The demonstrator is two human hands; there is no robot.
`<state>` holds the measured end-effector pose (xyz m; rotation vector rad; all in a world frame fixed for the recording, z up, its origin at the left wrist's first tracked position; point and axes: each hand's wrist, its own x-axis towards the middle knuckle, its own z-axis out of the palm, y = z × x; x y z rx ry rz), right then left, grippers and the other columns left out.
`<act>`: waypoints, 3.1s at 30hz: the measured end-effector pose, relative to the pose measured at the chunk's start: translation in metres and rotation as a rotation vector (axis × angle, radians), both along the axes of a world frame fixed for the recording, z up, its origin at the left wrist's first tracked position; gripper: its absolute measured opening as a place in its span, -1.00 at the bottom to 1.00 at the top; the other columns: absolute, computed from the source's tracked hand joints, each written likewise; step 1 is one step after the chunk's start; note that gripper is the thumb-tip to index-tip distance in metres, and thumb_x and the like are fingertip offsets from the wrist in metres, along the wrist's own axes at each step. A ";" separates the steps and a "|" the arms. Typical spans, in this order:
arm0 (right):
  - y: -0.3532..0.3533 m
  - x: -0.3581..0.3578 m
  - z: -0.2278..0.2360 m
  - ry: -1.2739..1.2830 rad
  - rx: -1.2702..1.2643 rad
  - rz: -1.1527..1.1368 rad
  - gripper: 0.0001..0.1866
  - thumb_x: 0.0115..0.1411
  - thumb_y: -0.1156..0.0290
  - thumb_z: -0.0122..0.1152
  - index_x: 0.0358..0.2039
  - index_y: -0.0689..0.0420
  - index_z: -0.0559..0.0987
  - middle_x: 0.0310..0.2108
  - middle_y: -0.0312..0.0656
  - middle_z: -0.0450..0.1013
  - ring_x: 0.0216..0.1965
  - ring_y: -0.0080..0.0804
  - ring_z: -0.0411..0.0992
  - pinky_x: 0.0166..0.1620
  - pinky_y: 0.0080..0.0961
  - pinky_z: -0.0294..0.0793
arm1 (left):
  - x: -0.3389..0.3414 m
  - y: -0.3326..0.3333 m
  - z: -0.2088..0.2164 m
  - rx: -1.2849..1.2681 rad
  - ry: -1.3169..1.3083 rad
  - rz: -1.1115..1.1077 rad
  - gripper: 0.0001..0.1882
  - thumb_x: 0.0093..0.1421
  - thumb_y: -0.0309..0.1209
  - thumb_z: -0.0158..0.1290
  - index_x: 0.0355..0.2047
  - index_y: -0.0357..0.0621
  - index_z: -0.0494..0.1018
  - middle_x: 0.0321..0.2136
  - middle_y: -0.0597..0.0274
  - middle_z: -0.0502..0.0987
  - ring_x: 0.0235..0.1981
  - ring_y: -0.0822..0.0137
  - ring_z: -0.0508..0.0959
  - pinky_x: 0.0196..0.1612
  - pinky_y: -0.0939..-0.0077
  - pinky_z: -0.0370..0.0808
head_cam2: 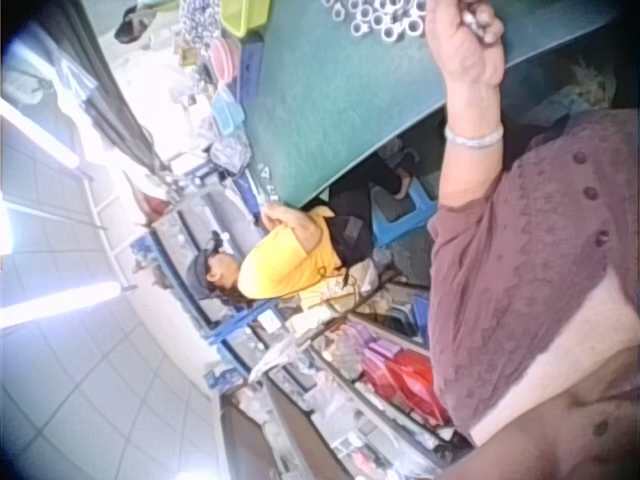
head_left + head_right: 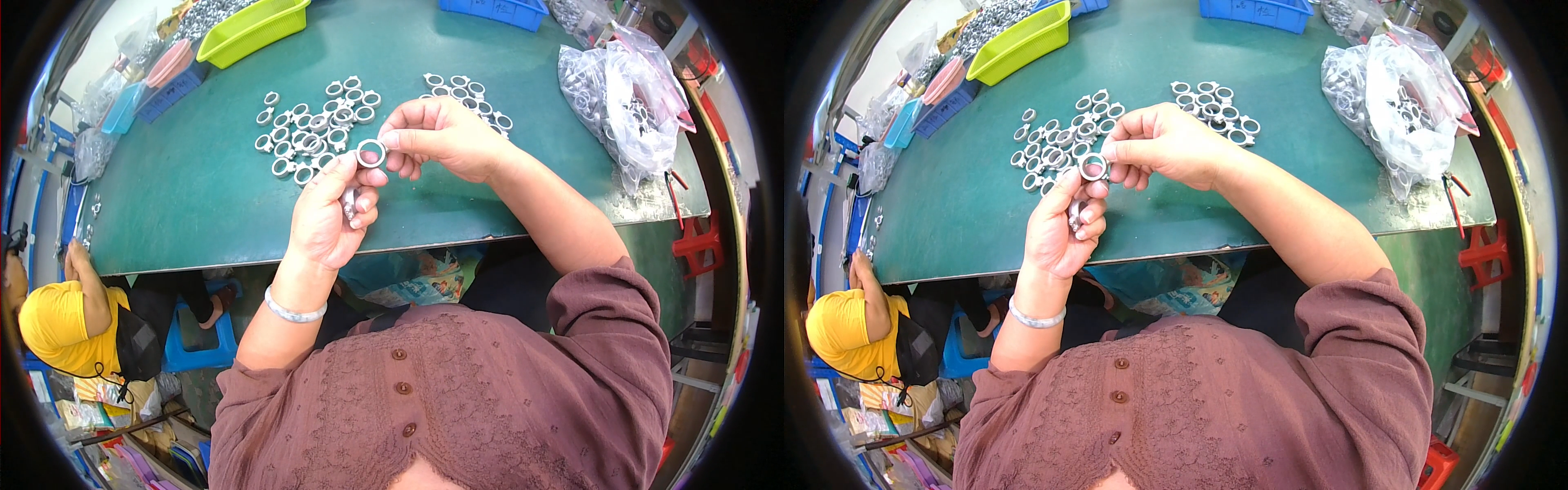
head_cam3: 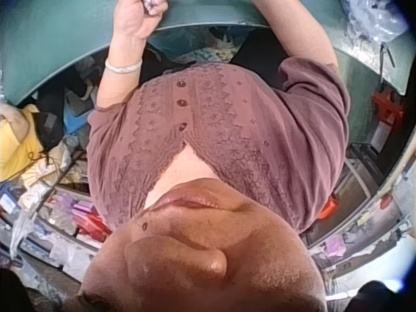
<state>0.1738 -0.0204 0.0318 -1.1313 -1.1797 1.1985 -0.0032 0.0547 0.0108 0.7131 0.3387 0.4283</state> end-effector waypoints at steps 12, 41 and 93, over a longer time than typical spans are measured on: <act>-0.001 -0.003 0.003 0.005 0.017 -0.010 -0.85 0.07 0.39 0.11 -0.41 0.23 0.49 -0.57 -0.26 0.43 -0.53 -0.59 0.39 -0.45 -0.69 0.39 | -0.002 -0.002 0.001 0.026 0.002 0.037 -0.82 0.18 -0.36 -0.10 -0.30 -0.20 0.36 -0.52 0.24 0.45 -0.66 0.60 0.30 -0.68 0.81 0.18; -0.002 -0.002 -0.002 -0.175 0.285 0.004 -0.86 0.02 0.63 0.11 -0.34 0.26 0.48 -0.35 -0.28 0.41 -0.27 -0.56 0.38 -0.12 -0.62 0.36 | -0.003 -0.003 -0.003 0.183 -0.004 0.130 -0.69 0.10 -0.53 -0.03 -0.11 -0.25 0.34 -0.37 0.28 0.43 -0.57 0.57 0.28 -0.59 0.79 0.22; 0.000 0.005 -0.005 -0.093 0.344 0.097 -0.80 0.00 0.72 0.03 -0.34 0.24 0.49 -0.29 -0.23 0.38 -0.21 -0.48 0.36 -0.10 -0.56 0.36 | -0.002 -0.015 -0.006 0.881 -0.005 0.312 -0.69 0.05 -0.61 0.02 -0.15 -0.25 0.35 -0.35 0.28 0.44 -0.53 0.61 0.32 -0.58 0.81 0.22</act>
